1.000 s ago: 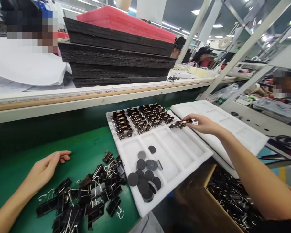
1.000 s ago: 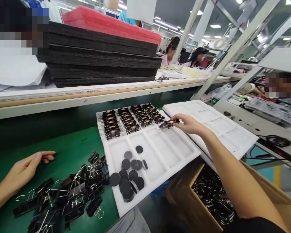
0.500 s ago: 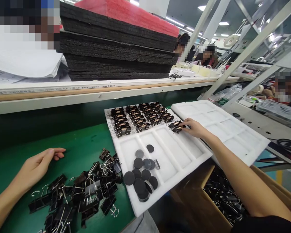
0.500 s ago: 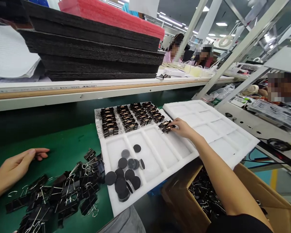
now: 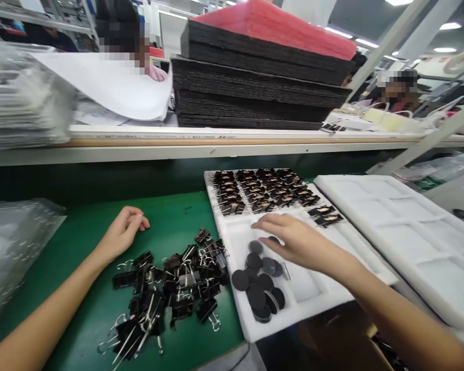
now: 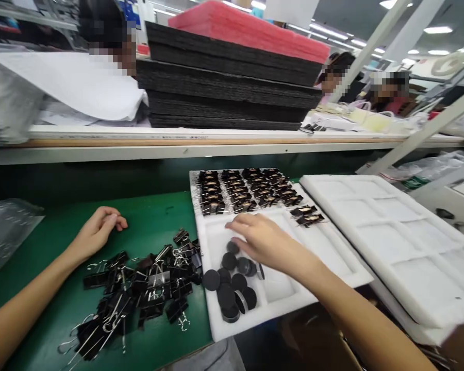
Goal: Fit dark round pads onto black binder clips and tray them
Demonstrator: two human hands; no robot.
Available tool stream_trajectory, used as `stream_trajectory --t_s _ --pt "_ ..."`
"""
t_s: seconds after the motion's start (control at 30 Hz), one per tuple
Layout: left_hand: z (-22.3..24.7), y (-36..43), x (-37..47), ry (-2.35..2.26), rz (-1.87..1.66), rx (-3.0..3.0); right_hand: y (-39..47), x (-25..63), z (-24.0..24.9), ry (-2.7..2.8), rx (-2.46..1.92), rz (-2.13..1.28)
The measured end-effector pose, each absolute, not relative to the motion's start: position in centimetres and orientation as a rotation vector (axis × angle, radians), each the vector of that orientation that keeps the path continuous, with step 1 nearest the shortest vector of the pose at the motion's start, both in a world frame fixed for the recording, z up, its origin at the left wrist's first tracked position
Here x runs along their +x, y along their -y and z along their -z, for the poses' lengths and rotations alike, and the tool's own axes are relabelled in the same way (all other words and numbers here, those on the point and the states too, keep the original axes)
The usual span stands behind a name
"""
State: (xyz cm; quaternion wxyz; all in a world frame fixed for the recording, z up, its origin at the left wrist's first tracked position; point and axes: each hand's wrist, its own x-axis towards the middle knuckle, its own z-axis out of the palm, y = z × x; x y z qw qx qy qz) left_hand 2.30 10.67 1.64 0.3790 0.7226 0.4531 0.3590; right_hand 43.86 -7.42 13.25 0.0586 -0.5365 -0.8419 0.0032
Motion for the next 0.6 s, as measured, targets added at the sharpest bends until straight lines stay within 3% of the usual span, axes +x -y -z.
stream_trajectory --t_s 0.13,0.3,0.47,0.6 --pt "-1.3 -10.2 2.4 -1.11 -0.974 1.801 3.3 36.8 -11.0 2.729 -1.396 -0.185" --pt "-1.8 -9.5 2.5 -1.025 -1.077 1.678 -1.5 32.0 -8.7 2.64 -1.765 -0.388" --pt "-2.8 -8.2 1.0 -0.734 -1.032 1.015 -4.2 30.7 -6.6 2.466 -1.765 -0.642" --pt "-3.1 -5.2 -1.6 -0.675 -1.027 0.668 -4.7 30.5 -4.6 2.412 -1.609 -0.539"
